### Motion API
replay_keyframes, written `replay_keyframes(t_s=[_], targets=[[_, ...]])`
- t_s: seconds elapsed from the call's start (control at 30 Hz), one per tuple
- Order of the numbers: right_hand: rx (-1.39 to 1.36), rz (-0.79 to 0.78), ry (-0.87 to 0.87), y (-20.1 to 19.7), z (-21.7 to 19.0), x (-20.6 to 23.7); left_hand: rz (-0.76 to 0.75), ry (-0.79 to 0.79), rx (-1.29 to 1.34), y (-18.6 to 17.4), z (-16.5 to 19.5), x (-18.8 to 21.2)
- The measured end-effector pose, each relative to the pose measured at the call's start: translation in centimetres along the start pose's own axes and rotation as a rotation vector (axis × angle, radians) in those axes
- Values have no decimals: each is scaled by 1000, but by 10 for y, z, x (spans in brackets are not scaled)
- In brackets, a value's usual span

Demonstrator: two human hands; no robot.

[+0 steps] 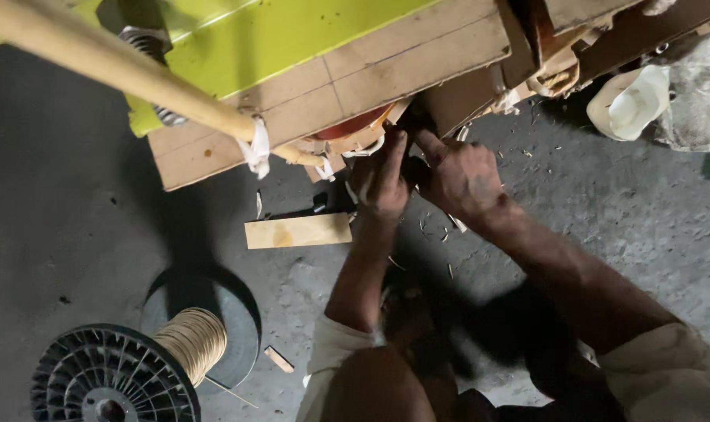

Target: The person sits on the floor beside a machine with large copper wire coils and works on thin wooden strips. They pick up strips, tie and knot them onto the machine's frame by hand, tear pieces of paper or tape, and press the strips into place on the machine, repeating the process for successive strips.

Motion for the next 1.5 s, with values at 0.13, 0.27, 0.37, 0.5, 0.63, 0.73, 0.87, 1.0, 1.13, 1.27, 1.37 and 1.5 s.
replay_keyframes(t_s=[0.13, 0.27, 0.37, 0.5, 0.63, 0.73, 0.87, 1.0, 1.13, 1.27, 1.37, 1.5], targets=[[23, -83, 16, 1, 1, -12, -202, 57, -60, -8, -8, -3], [55, -43, -5, -11, -7, -8, -381, 171, -123, -9, -18, -17], [-65, 122, -41, -28, -11, 15, -579, -24, -5, -14, -23, -25], [-199, 253, -132, -30, -8, 34, -788, -257, 84, -23, -23, -28], [-310, -66, 30, -13, 7, 11, -824, -277, 58, -15, -19, -25], [-176, -145, 35, -9, 7, -2, -600, 141, -241, -7, -13, -23], [20, -212, 56, -6, 3, -11, -502, 71, -60, -13, -13, -19], [33, -191, 37, -4, 1, -14, -384, 286, -115, -21, -18, -20], [202, -283, -11, -11, -3, -9, -347, 335, -109, -16, -22, -20], [14, 60, -63, -34, -9, 25, -235, 273, -31, -12, -19, -18], [-142, 262, -162, -42, -2, 63, -346, 27, 9, -13, -11, -18], [-342, 264, -116, -12, 4, 95, -424, -329, -45, -19, 9, -22]])
Point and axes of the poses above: each hand's wrist, its own x-axis away from the middle knuckle, its own y-axis out of the palm, z = x × y, the point moved 1 cm from there along -x, towards the middle knuckle, and after that the axes turned 11 degrees about z, right-handed, at the moved point
